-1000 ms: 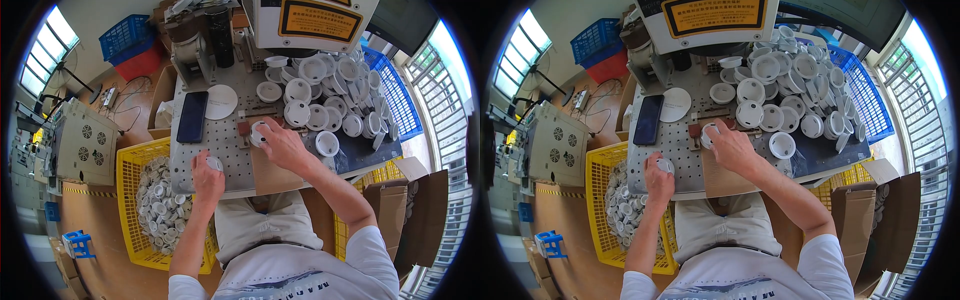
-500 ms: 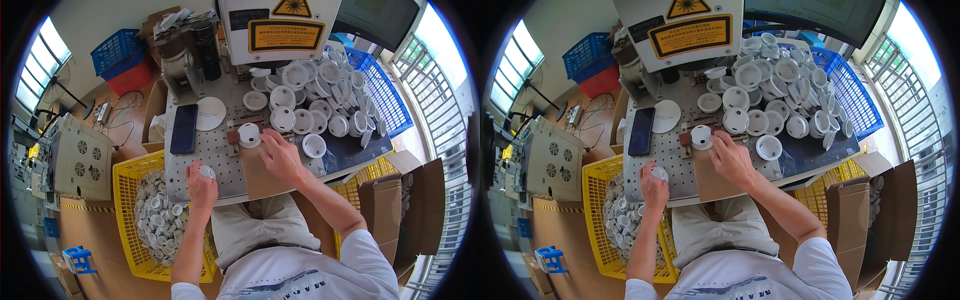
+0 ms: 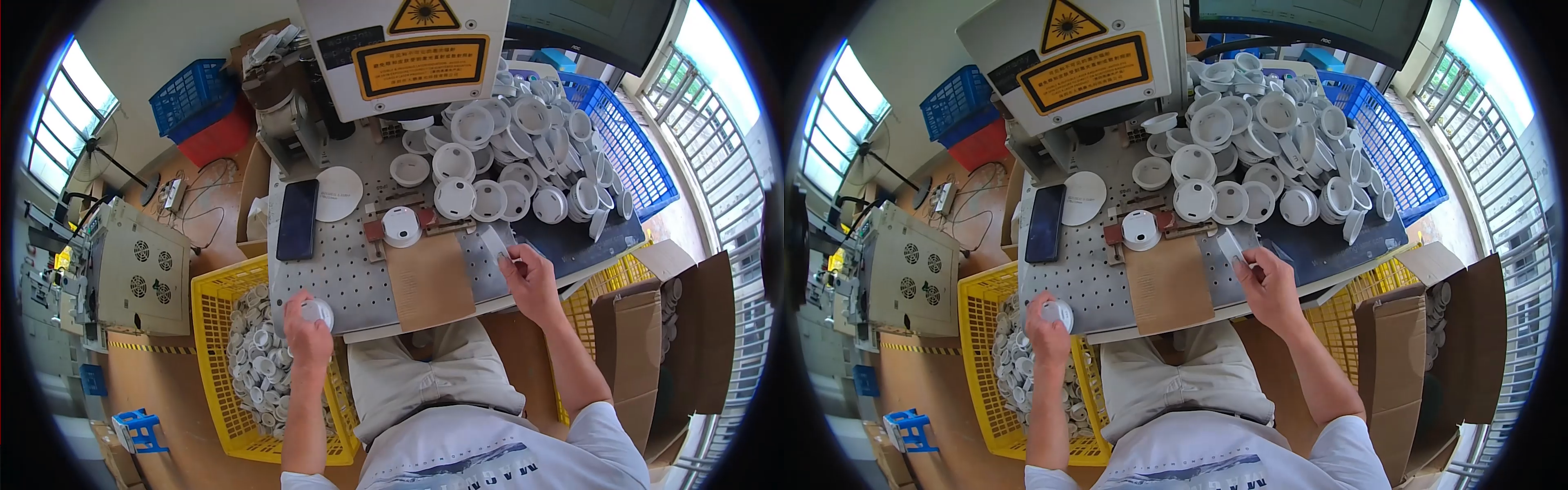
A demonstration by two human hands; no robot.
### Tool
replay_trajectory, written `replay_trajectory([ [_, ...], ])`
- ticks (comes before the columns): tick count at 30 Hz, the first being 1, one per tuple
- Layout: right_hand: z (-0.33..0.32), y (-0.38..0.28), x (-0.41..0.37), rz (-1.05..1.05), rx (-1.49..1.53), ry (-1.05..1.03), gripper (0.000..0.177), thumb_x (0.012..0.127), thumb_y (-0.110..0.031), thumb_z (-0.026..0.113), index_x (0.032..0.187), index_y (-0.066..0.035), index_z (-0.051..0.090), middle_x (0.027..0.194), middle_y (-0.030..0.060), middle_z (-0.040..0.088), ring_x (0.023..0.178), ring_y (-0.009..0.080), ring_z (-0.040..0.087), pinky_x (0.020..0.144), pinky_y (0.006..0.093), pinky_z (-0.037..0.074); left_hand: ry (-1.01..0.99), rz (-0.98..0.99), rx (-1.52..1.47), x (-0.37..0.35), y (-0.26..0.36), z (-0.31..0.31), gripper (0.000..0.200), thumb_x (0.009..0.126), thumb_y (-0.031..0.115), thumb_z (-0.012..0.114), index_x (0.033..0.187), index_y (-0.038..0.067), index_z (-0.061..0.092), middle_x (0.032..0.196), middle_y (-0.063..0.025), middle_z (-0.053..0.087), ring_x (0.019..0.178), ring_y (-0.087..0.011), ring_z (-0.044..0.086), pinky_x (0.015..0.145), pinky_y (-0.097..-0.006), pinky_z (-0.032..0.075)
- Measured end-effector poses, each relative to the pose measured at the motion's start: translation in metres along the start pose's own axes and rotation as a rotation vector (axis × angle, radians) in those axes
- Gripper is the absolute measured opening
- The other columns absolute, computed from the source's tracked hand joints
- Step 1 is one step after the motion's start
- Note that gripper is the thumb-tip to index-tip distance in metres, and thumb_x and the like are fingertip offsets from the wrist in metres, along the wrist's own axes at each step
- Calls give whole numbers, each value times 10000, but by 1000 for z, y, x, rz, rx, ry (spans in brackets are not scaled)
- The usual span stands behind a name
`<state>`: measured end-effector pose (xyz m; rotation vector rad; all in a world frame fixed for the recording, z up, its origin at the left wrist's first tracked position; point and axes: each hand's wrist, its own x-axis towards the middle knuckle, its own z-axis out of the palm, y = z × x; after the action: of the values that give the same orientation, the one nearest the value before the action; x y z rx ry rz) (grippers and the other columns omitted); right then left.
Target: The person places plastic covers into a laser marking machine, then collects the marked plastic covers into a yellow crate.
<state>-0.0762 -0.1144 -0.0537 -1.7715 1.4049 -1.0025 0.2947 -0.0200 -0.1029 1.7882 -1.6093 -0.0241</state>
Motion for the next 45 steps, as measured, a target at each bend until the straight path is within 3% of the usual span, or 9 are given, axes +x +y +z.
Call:
replay_trajectory([
  [4, 15, -4, 9, 532, 888, -311, 238, 983, -222, 592, 1021, 12, 578, 629, -11, 531, 520, 32, 486, 422, 192, 353, 203, -203, 146, -36, -94, -60, 353, 665, -89, 450, 999, -73, 564, 993, -224, 592, 972, -425, 557, 917, -452, 429],
  [9, 33, 0, 15, 404, 556, -239, 286, 950, -188, 609, 1146, 12, 549, 874, 86, 617, 532, 101, 526, 456, 245, 427, 180, -376, 629, -78, -228, -124, 350, 727, -104, 433, 1051, -129, 562, 1104, -264, 586, 1057, -431, 550, 947, -451, 420],
  [11, 30, -6, 14, -92, -164, 0, 378, 870, -193, 681, 1181, -22, 551, 1122, 150, 597, 653, 232, 622, 598, 338, 519, 234, -372, 514, -44, -189, -120, 341, 731, -104, 433, 1045, -143, 560, 1134, -270, 578, 1096, -434, 534, 973, -456, 404],
  [14, 28, -26, 11, -231, -149, -200, 445, 792, -200, 728, 1190, -84, 565, 1226, 154, 557, 829, 342, 650, 743, 414, 533, 206, -299, 181, 27, -86, -69, 315, 715, -104, 455, 1001, -165, 571, 1188, -267, 562, 1180, -429, 493, 1045, -455, 357],
  [17, 41, -15, 12, -407, -313, -228, 448, 774, -216, 742, 1182, -131, 576, 1223, 126, 562, 909, 357, 656, 764, 442, 534, -44, 39, 68, 84, 5, 10, 218, 668, -67, 549, 845, -175, 617, 1300, -237, 504, 1210, -400, 471, 1065, -433, 351],
  [23, 29, -17, -4, -229, -339, -208, 459, 752, -239, 769, 1157, -122, 587, 1219, 148, 557, 876, 366, 661, 764, 432, 537, -336, 440, 269, 118, 112, 128, 147, 683, 5, 626, 783, -76, 695, 1263, -293, 499, 1196, -408, 478, 1018, -438, 401],
  [31, 24, -24, -3, -195, -259, -300, 470, 784, -176, 732, 1201, -52, 555, 1258, 208, 518, 848, 407, 657, 774, 458, 534, -338, 574, 93, 31, 83, 87, 131, 631, -14, 653, 755, -47, 673, 1132, -229, 535, 1070, -358, 502, 927, -478, 416],
  [36, 71, -33, 23, -263, -233, -400, 450, 813, -147, 695, 1210, -8, 535, 1338, 221, 479, 879, 426, 653, 804, 477, 526, -97, 231, 95, 20, 34, 36, 275, 578, -103, 631, 849, -63, 603, 1121, -180, 532, 1035, -389, 510, 915, -450, 428],
  [45, 111, -39, 56, -324, -294, -314, 407, 831, -159, 686, 1170, 12, 540, 1348, 246, 476, 912, 454, 639, 805, 495, 529, -30, 223, 120, 16, 16, 31, 211, 560, -113, 626, 768, -82, 607, 1112, -177, 541, 1014, -403, 520, 896, -439, 441],
])
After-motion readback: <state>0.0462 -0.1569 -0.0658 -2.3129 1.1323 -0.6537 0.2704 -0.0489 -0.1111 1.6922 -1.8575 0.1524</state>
